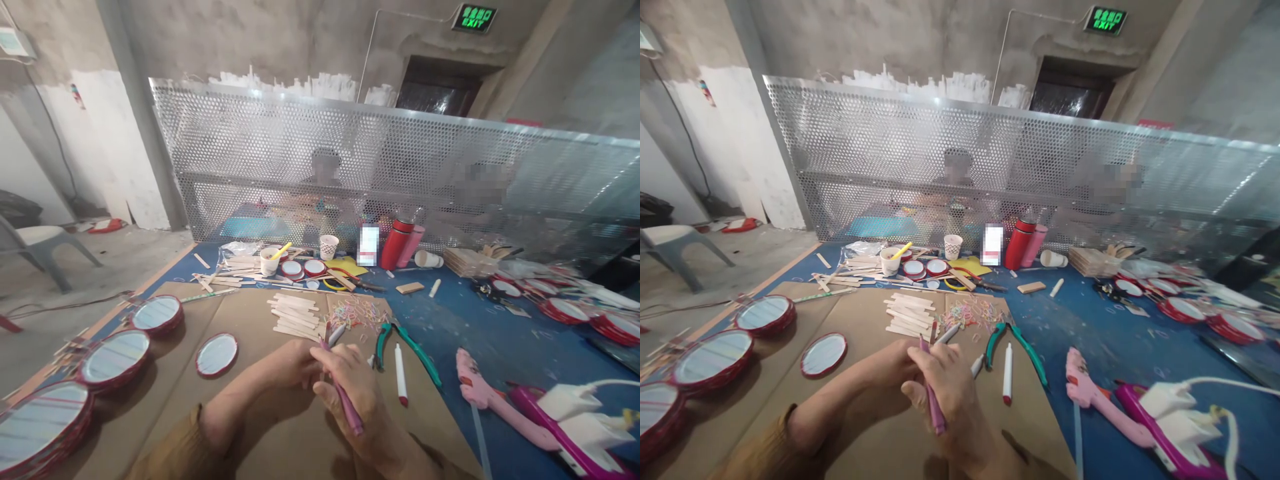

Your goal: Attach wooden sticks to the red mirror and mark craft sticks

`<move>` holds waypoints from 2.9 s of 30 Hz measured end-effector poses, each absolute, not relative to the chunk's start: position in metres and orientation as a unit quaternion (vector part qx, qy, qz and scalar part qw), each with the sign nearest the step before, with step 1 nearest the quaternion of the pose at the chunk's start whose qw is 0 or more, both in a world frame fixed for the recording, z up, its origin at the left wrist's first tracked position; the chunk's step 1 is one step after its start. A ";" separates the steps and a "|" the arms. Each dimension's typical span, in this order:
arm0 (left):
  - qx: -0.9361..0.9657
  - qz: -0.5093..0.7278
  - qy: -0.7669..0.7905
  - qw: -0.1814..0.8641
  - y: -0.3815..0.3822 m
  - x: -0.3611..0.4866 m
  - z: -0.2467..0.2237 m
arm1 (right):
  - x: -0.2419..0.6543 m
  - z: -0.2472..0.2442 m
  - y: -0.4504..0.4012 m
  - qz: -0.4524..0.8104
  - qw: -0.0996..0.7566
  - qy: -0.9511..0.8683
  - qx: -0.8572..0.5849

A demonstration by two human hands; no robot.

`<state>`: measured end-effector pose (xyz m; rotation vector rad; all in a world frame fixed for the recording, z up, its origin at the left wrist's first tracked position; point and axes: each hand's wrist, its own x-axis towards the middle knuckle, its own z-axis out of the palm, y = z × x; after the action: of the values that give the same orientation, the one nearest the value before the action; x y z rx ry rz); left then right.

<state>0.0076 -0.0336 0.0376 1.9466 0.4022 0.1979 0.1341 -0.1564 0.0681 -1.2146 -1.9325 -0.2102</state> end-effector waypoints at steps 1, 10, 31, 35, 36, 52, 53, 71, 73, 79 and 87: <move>0.822 0.081 0.169 0.538 -0.034 0.007 0.038 | 0.135 0.070 -0.158 -0.088 0.420 -0.763 -0.483; 0.840 0.049 0.222 0.492 -0.042 0.002 0.059 | 0.125 0.062 -0.164 -0.092 0.504 -0.733 -0.448; 0.832 0.075 0.171 0.522 -0.036 0.005 0.042 | 0.128 0.080 -0.163 -0.070 0.500 -0.698 -0.507; 0.823 0.095 0.168 0.535 -0.036 0.007 0.033 | 0.133 0.081 -0.158 -0.103 0.491 -0.697 -0.512; 0.818 0.104 0.172 0.539 -0.036 0.008 0.030 | 0.135 0.080 -0.156 -0.109 0.489 -0.693 -0.519; 0.800 0.126 0.273 0.519 -0.027 0.003 0.040 | 0.140 0.078 -0.147 0.162 0.576 -0.551 -0.582; 0.796 0.116 0.270 0.529 -0.025 0.002 0.040 | 0.139 0.079 -0.147 0.174 0.583 -0.539 -0.583; 0.791 0.095 0.214 0.566 -0.020 0.000 0.038 | 0.140 0.063 -0.143 0.008 0.476 -0.645 -0.597; 0.793 0.094 0.212 0.564 -0.020 0.001 0.039 | 0.140 0.063 -0.143 0.015 0.476 -0.646 -0.596; 0.803 0.081 0.209 0.551 -0.021 0.000 0.042 | 0.141 0.060 -0.141 0.025 0.481 -0.646 -0.591; 0.806 0.125 0.208 0.540 -0.024 -0.002 0.034 | 0.142 0.061 -0.142 -0.002 0.489 -0.635 -0.598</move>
<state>-0.0016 -0.0240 0.0341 1.9169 0.4940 0.2971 0.1415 -0.1420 0.0609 -1.4540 -1.5428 -0.0038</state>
